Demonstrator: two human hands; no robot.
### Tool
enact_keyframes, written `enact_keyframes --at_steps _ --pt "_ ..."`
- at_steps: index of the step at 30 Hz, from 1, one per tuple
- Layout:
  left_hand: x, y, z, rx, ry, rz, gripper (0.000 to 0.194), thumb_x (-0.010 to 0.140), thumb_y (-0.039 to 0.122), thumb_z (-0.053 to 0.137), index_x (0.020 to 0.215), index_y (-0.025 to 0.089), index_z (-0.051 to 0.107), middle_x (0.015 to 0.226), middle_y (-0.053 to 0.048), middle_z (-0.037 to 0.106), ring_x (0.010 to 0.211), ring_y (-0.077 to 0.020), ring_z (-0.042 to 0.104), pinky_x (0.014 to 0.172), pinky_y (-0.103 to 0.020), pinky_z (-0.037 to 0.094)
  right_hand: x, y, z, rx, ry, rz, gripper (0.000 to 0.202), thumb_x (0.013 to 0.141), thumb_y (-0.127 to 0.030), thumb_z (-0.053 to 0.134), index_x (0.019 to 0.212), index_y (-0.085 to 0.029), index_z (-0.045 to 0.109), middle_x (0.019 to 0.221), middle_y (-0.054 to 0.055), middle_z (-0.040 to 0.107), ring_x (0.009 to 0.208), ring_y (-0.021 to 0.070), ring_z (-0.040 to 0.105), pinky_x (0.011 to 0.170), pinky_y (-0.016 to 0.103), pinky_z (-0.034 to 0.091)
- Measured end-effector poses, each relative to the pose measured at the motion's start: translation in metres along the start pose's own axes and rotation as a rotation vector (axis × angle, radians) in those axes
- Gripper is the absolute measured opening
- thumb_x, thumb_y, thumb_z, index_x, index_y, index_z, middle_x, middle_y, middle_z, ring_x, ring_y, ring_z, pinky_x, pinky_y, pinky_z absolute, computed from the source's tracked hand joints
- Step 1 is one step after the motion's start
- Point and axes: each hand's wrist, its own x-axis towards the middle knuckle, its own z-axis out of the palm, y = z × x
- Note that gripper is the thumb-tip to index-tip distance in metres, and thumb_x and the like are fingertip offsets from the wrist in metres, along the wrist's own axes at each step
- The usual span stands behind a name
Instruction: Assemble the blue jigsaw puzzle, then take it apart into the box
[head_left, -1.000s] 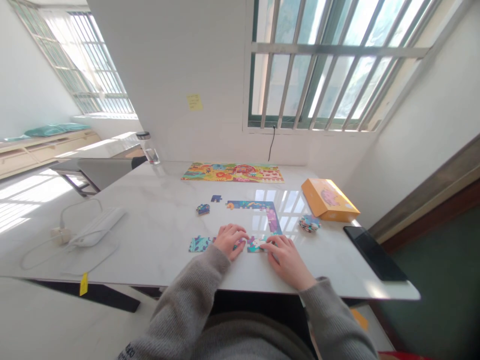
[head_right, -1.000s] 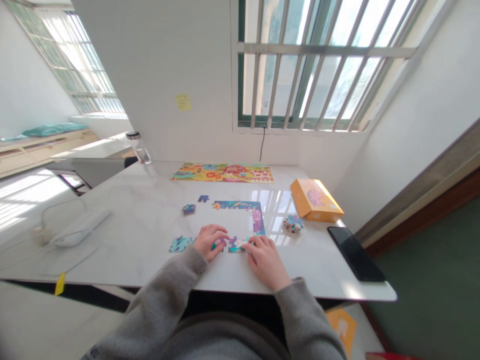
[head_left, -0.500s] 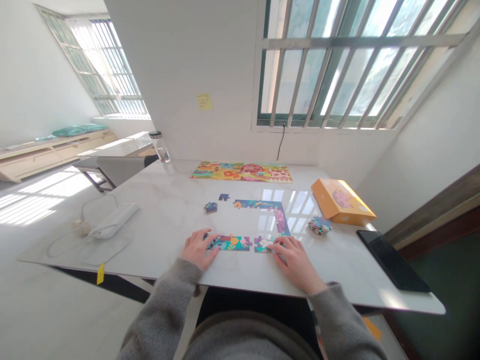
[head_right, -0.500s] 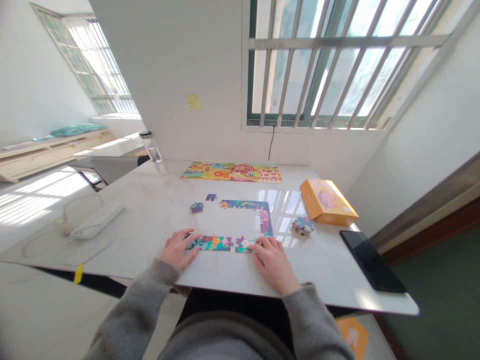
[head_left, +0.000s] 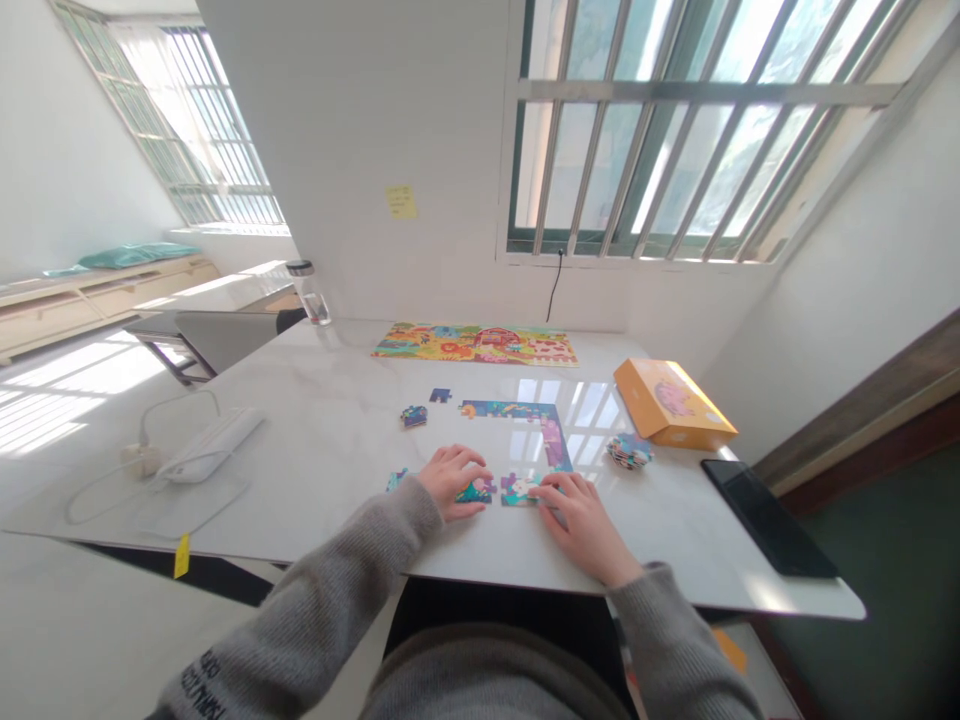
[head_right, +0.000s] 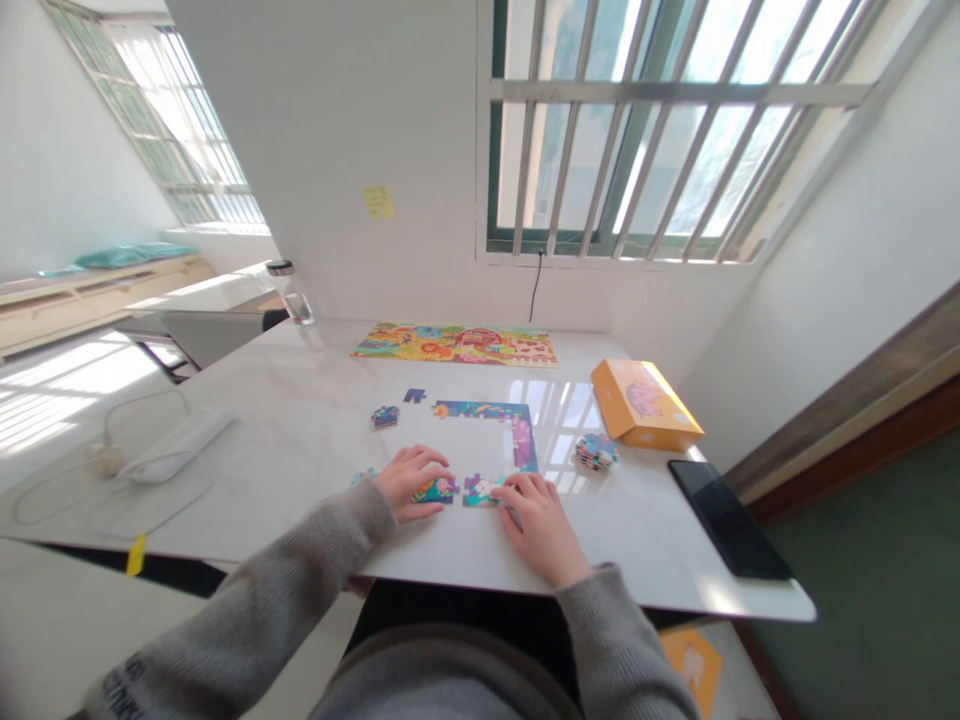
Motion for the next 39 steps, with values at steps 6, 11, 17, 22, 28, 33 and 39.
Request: enact_keyframes --at_steps 6,11,17,22,28,33,39 --pt "0.015 -0.005 0.009 -0.026 -0.042 -0.058 0.060 0.065 0.050 0.080 0.116 0.023 0.062 0.116 -0.010 0.059 0.108 -0.0298 0.051 0.097 -0.045 0.040 0.001 0.000 -0.001 0.017 -0.006 0.011 0.026 0.095 -0.017 0.052 0.115 -0.027 0.065 0.112 0.007 0.063 0.108 0.0243 0.056 0.095 0.042 0.043" --pt "0.016 -0.006 0.017 -0.082 -0.020 -0.097 0.044 0.070 0.045 0.078 0.105 0.023 0.064 0.112 -0.007 0.058 0.106 -0.0272 0.050 0.096 -0.043 0.039 0.001 0.001 -0.001 0.028 -0.004 0.013 0.026 0.095 -0.017 0.051 0.114 -0.027 0.065 0.112 0.007 0.063 0.108 0.0242 0.055 0.095 0.041 0.043" --pt "0.018 -0.009 0.020 -0.102 -0.016 -0.100 0.039 0.070 0.043 0.078 0.100 0.022 0.064 0.105 -0.006 0.060 0.101 -0.0257 0.051 0.094 -0.041 0.038 0.001 0.001 0.000 0.042 -0.011 0.018 0.025 0.096 -0.018 0.050 0.115 -0.027 0.064 0.113 0.007 0.063 0.109 0.0245 0.055 0.096 0.042 0.042" --pt "0.019 -0.011 0.024 -0.089 -0.035 -0.091 0.038 0.070 0.042 0.077 0.101 0.022 0.064 0.099 -0.006 0.062 0.097 -0.0253 0.053 0.091 -0.041 0.038 0.001 0.001 -0.001 0.028 -0.003 0.015 0.026 0.096 -0.018 0.050 0.115 -0.027 0.065 0.113 0.008 0.063 0.109 0.0249 0.055 0.095 0.043 0.043" --pt "0.021 -0.010 0.027 -0.089 -0.038 -0.096 0.038 0.070 0.042 0.077 0.100 0.021 0.065 0.098 -0.006 0.062 0.096 -0.0248 0.054 0.090 -0.041 0.038 0.001 0.000 -0.001 0.021 -0.004 0.010 0.027 0.095 -0.018 0.051 0.116 -0.027 0.065 0.112 0.008 0.064 0.108 0.0248 0.056 0.095 0.042 0.043" --pt "0.023 -0.008 0.029 -0.093 -0.033 -0.100 0.039 0.069 0.041 0.078 0.099 0.021 0.065 0.097 -0.006 0.062 0.094 -0.0245 0.054 0.088 -0.040 0.038 0.000 0.001 0.000 0.032 -0.010 0.015 0.026 0.096 -0.018 0.050 0.116 -0.026 0.065 0.113 0.008 0.063 0.109 0.0248 0.055 0.096 0.043 0.042" --pt "0.025 -0.005 0.031 -0.101 -0.020 -0.111 0.038 0.068 0.040 0.078 0.098 0.021 0.066 0.097 -0.006 0.062 0.093 -0.0245 0.055 0.088 -0.041 0.039 0.001 0.001 0.000 0.030 -0.002 0.018 0.026 0.095 -0.018 0.051 0.116 -0.027 0.065 0.112 0.007 0.063 0.108 0.0247 0.056 0.095 0.042 0.043"
